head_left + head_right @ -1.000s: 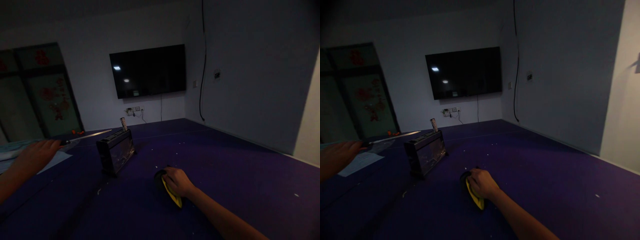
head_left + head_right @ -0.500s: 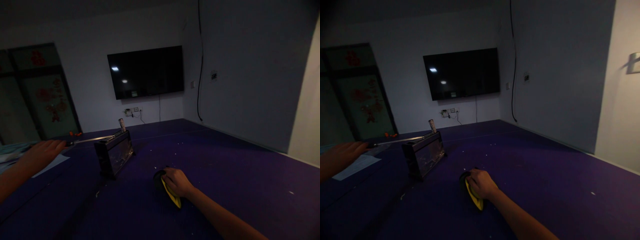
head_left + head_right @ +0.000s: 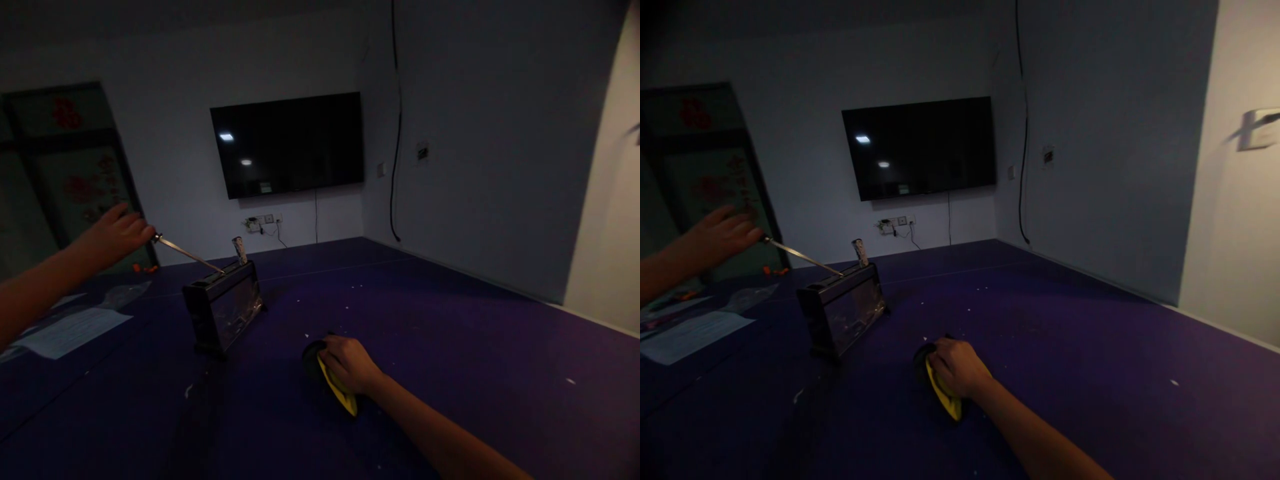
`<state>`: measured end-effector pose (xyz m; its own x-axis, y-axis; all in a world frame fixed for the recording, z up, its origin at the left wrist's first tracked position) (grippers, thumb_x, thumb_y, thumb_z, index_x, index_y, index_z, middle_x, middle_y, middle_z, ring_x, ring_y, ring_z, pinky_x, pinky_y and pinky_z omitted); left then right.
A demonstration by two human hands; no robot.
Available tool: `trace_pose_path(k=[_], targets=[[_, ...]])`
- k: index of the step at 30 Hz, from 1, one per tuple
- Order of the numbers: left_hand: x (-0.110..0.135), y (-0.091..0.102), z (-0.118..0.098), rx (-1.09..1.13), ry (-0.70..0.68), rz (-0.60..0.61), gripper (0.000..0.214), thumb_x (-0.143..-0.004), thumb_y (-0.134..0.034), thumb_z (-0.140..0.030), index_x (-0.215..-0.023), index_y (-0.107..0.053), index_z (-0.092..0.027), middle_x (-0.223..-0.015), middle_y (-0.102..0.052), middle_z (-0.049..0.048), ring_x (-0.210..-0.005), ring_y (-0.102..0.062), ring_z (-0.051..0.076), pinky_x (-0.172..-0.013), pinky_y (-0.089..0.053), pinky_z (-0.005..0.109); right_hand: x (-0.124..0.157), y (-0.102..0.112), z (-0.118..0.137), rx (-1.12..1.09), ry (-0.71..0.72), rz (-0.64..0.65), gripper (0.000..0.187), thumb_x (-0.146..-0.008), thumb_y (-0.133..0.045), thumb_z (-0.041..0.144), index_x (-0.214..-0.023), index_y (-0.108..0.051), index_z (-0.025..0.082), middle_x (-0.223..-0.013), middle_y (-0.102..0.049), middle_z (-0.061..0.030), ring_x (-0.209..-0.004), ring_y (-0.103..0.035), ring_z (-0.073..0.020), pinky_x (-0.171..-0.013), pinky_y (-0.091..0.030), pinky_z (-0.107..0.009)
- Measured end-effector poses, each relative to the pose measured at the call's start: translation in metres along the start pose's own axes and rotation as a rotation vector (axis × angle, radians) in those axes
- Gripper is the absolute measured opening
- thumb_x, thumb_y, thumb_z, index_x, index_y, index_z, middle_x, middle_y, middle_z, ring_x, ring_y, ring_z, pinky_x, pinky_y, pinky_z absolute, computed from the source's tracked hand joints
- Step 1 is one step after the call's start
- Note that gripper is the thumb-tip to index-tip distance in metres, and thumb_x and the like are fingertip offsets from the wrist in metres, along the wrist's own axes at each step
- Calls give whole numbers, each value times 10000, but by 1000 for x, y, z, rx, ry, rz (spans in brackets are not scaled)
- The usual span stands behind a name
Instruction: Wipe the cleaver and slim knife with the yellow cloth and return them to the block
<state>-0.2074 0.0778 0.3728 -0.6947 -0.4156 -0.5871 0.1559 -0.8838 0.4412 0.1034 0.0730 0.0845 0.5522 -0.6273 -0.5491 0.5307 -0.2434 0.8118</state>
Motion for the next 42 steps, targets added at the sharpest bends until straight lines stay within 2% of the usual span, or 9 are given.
trace_pose_path(k=[3,7,12,16,22,26,33,39,42], targets=[[-40,-8,-13,-36,-96,13,261,-810,-296,-16,-783,-553,-50,-754,-613,39,-1054,-489,157,-989,-168,508,0,-1,0,4,4,10,279,-894,-331,234,-722,-538,160,-739,-563,-47,-693,-520,-144,-619,-354,-253],[-83,-30,-27,-86,-97,55,196,-828,-338,-3,-841,-533,17,-905,-626,88,-1208,-354,181,-996,-178,482,0,-1,-1,31,-8,29,276,-893,-337,237,-724,-542,161,-743,-566,-45,-692,-519,-139,-618,-353,-250],[-109,-50,-51,-80,-97,98,188,-830,-340,14,-861,-525,30,-979,-617,116,-1238,-310,161,-1009,-190,438,0,1,-1,59,-2,25,277,-890,-340,231,-710,-539,163,-729,-563,-38,-676,-516,-135,-602,-348,-243],[-104,-69,-67,-24,-129,144,197,-807,-341,47,-848,-533,33,-931,-625,125,-1207,-355,168,-1008,-197,433,0,0,0,74,11,29,272,-886,-345,225,-711,-543,158,-732,-565,-42,-675,-516,-135,-603,-346,-242],[-73,-112,-94,-9,-169,198,182,-779,-396,9,-838,-560,-42,-878,-643,104,-1087,-478,168,-995,-247,407,1,0,0,95,12,33,274,-885,-351,232,-705,-544,157,-720,-565,-40,-672,-517,-136,-597,-338,-244],[-56,-131,-111,2,-171,205,213,-758,-390,-3,-779,-589,-77,-835,-654,130,-1029,-528,198,-956,-299,413,1,0,0,100,18,29,275,-887,-348,234,-701,-537,160,-720,-563,-39,-679,-520,-136,-602,-338,-240],[-49,-135,-124,37,-184,215,278,-682,-408,8,-623,-609,-176,-753,-667,112,-943,-582,217,-885,-374,376,1,-1,-2,95,12,26,276,-891,-341,237,-713,-537,160,-720,-558,-33,-664,-515,-131,-589,-336,-238],[-50,-136,-126,-4,-195,192,262,-673,-429,9,-627,-596,-189,-751,-657,104,-950,-562,222,-865,-372,349,1,-1,-1,94,16,26,282,-892,-341,237,-701,-534,161,-718,-555,-34,-670,-514,-131,-592,-334,-236],[-53,-135,-128,47,-192,208,262,-677,-425,4,-642,-594,-192,-779,-652,109,-962,-544,218,-836,-385,333,1,1,0,88,18,19,279,-891,-343,235,-706,-538,159,-724,-557,-36,-672,-513,-134,-595,-333,-239]])
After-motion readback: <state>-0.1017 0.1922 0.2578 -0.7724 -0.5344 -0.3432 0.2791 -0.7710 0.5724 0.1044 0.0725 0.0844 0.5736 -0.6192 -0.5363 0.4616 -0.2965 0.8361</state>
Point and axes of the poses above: each hand's wrist, its own x-axis away from the middle knuckle, its own y-axis out of the back of the hand, z = x × y, the point moved 10 cm from there along -x, towards the middle knuckle
